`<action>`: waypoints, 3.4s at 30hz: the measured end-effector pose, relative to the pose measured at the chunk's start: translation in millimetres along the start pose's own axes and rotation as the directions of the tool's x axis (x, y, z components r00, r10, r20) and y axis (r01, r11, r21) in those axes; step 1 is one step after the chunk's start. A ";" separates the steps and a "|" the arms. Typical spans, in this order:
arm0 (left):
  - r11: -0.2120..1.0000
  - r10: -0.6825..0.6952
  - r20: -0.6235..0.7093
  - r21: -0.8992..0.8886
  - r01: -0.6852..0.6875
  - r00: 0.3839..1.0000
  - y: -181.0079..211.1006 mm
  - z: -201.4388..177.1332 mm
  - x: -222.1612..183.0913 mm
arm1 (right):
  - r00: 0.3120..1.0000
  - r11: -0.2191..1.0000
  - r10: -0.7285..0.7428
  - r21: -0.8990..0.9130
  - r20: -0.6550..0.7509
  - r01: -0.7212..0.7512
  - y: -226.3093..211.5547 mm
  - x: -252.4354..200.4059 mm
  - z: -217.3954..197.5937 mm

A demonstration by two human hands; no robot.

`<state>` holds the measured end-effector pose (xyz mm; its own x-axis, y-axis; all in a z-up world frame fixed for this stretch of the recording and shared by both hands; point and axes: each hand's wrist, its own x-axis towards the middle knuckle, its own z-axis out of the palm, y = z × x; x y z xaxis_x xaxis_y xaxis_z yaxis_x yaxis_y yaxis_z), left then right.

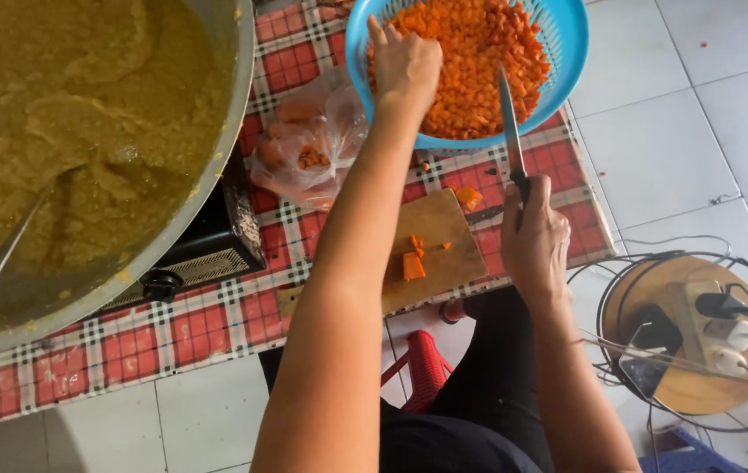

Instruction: Chopping carrots into small pieces on a wooden cutting board.

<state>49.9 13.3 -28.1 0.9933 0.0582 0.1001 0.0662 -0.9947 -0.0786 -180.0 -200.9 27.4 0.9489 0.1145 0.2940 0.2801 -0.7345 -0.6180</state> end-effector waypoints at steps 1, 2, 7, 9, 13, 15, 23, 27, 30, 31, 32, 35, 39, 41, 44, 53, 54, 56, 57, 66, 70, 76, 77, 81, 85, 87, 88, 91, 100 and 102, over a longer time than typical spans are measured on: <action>0.994 0.055 -0.247 -0.075 -0.076 0.968 -3.9 -4.8 -2.8 | 1.000 1.000 0.012 -0.004 -0.018 -0.012 -1.3 -4.3 -0.1; 0.978 0.085 -0.480 -0.128 -0.165 0.873 -9.6 -9.4 -6.6 | 0.999 1.000 0.022 -0.008 -0.035 -0.022 -3.3 -8.9 0.4; 0.925 0.103 -0.285 -0.324 -0.197 0.953 -19.5 -25.5 -33.7 | 1.000 0.999 -0.018 0.040 0.001 0.018 -9.5 -35.4 0.4; 0.895 0.170 -0.060 -0.409 -0.180 0.984 -23.1 -48.2 -62.3 | 1.000 0.997 -0.020 0.071 0.000 0.020 -11.7 -44.9 -1.3; 0.796 0.121 -0.632 -0.399 -0.455 0.765 -28.3 -66.8 -159.9 | 1.000 0.993 -0.023 0.116 0.008 0.022 9.4 -93.1 5.0; 0.793 0.078 -0.672 -0.406 -0.454 0.737 -21.3 -28.6 -203.8 | 0.998 0.993 0.013 0.116 0.058 -0.019 24.3 -127.1 9.5; 0.786 0.037 0.016 -0.618 -0.019 0.999 24.9 69.4 -315.2 | 0.745 0.841 0.504 -0.051 0.437 -0.539 73.5 -189.7 33.6; 0.947 0.068 -0.013 -0.314 -0.068 0.998 13.8 66.2 -321.9 | 0.740 0.860 0.484 -0.099 0.467 -0.501 86.9 -183.1 38.6; 0.977 0.010 0.030 -0.211 -0.003 1.000 5.1 54.4 -317.8 | 0.753 0.878 0.451 -0.086 0.479 -0.471 87.2 -177.4 50.4; 0.968 0.027 0.073 -0.251 -0.008 0.997 1.9 43.2 -313.6 | 0.763 0.885 0.428 -0.053 0.485 -0.463 86.2 -174.6 55.4; 0.956 0.048 0.116 -0.293 -0.011 0.992 0.1 32.6 -310.7 | 0.771 0.890 0.407 -0.022 0.490 -0.455 86.0 -173.2 59.6; 0.911 0.180 0.080 -0.389 -0.135 0.980 5.2 91.2 -273.5 | 0.762 0.888 0.391 0.004 0.517 -0.459 59.6 -172.6 61.0; 0.819 0.178 0.195 -0.572 -0.036 0.964 4.2 84.8 -254.5 | 0.734 0.890 0.397 -0.035 0.551 -0.455 42.5 -164.9 64.1; 0.807 0.195 0.196 -0.589 -0.044 0.961 4.8 90.6 -250.0 | 0.707 0.875 0.400 -0.014 0.584 -0.484 40.6 -163.6 67.9; 0.824 0.191 0.092 -0.556 -0.109 0.977 2.1 88.7 -250.4 | 0.658 0.853 0.404 -0.001 0.636 -0.523 48.5 -166.5 76.8; 0.703 0.102 0.080 -0.711 -0.015 0.992 -6.1 95.3 -260.4 | 0.667 0.801 0.358 0.152 0.653 -0.579 42.2 -162.8 77.5; 0.701 0.100 0.084 -0.713 -0.011 0.991 -6.7 87.8 -263.3 | 0.664 0.801 0.360 0.148 0.656 -0.580 38.5 -163.0 75.5; 0.670 0.062 0.056 -0.742 -0.001 0.996 -9.0 72.2 -268.3 | 0.715 0.803 0.351 0.198 0.604 -0.561 30.8 -162.7 72.2; 0.669 0.061 0.059 -0.743 0.003 0.996 -8.9 60.5 -269.7 | 0.712 0.803 0.352 0.195 0.607 -0.563 25.0 -163.0 66.9; 0.441 0.015 -0.534 -0.755 -0.485 0.845 -6.9 -68.5 -183.7 | 0.923 0.860 0.152 0.413 0.352 -0.299 -30.2 -80.5 17.6; 0.456 -0.050 -0.669 -0.676 -0.579 0.741 -9.0 -83.0 -154.5 | 0.997 0.984 -0.007 0.178 0.076 -0.007 -39.4 -37.7 12.6; 0.808 -0.023 -0.726 -0.418 -0.415 0.687 -9.2 -14.4 -151.6 | 0.989 0.991 -0.125 -0.053 -0.079 0.121 -16.8 -50.3 22.7; 0.846 -0.130 -0.786 -0.405 -0.346 0.604 -1.0 13.4 -155.2 | 0.991 0.993 -0.114 -0.047 -0.074 0.110 -10.8 -61.6 21.9; 0.873 0.118 -0.459 -0.374 -0.312 0.881 -11.5 92.5 -247.1 | 0.999 0.999 -0.046 0.017 0.009 0.046 35.3 -123.3 38.8; 0.868 0.261 -0.029 -0.431 -0.247 0.965 -22.7 88.2 -280.1 | 0.951 0.937 0.221 0.225 0.214 -0.269 56.4 -172.1 52.2; 0.857 0.286 0.060 -0.462 -0.227 0.956 -24.7 82.3 -276.0 | 0.919 0.909 0.296 0.220 0.260 -0.355 68.2 -185.7 55.6; 0.838 0.274 0.101 -0.513 -0.186 0.956 -26.2 76.1 -274.8 | 0.920 0.903 0.305 0.232 0.247 -0.362 72.2 -190.4 56.7; 0.801 0.272 0.141 -0.582 -0.142 0.952 -25.3 78.9 -264.5 | 0.922 0.903 0.313 0.229 0.227 -0.363 86.8 -201.6 61.0; 0.805 0.324 -0.001 -0.525 -0.276 0.946 23.0 78.7 -231.9 | 0.912 0.873 0.374 0.270 0.169 -0.407 101.9 -209.0 72.3; 0.833 0.326 -0.016 -0.468 -0.295 0.945 29.2 78.6 -232.9 | 0.913 0.868 0.378 0.283 0.153 -0.407 102.4 -208.9 73.4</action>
<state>-172.0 -22.6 -131.7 0.9591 -0.2703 0.0847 -0.2821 -0.8855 0.3692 -338.8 -250.9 -150.9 0.9945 -0.0712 -0.0770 -0.1023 -0.4956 -0.8625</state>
